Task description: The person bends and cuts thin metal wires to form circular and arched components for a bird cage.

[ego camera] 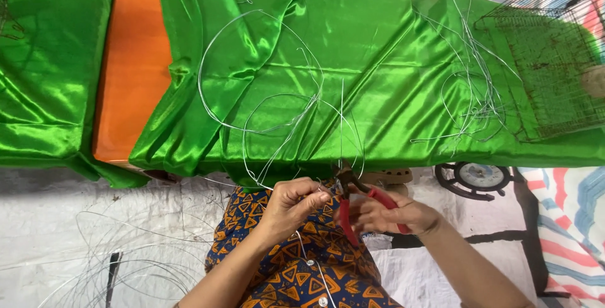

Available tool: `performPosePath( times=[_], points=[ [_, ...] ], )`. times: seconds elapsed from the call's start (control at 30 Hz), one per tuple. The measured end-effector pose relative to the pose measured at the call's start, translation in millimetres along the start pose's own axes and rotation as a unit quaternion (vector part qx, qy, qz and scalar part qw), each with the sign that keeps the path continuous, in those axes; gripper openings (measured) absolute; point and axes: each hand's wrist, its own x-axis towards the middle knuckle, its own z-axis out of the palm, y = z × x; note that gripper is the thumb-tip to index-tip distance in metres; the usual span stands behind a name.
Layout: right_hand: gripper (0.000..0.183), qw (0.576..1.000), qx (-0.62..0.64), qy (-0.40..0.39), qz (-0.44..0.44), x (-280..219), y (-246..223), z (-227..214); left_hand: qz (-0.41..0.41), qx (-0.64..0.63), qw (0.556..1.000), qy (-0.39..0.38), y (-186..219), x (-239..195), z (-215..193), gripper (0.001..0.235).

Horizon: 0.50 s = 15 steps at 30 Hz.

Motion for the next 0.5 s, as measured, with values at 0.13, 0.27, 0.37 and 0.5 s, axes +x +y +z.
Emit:
performPosePath(
  times=[0.13,0.27,0.37,0.5],
  points=[
    [0.053,1.0,0.003,-0.027,-0.004,-21.3,-16.9,11.4,0.016,0.075,0.997,-0.032,-2.8,2.5,1.3,0.021],
    [0.032,1.0,-0.008,0.001,-0.009,-34.3,-38.9,35.2,0.079,0.122,0.988,-0.061,8.5,10.5,10.6,0.019],
    [0.029,0.999,0.034,-0.022,-0.012,-44.5,-21.6,35.6,0.094,0.145,0.982,-0.08,10.8,14.2,17.3,0.021],
    [0.015,0.981,0.186,-0.023,0.041,-72.9,21.0,41.9,0.139,0.177,0.969,-0.101,5.9,19.4,22.7,0.023]
  ],
)
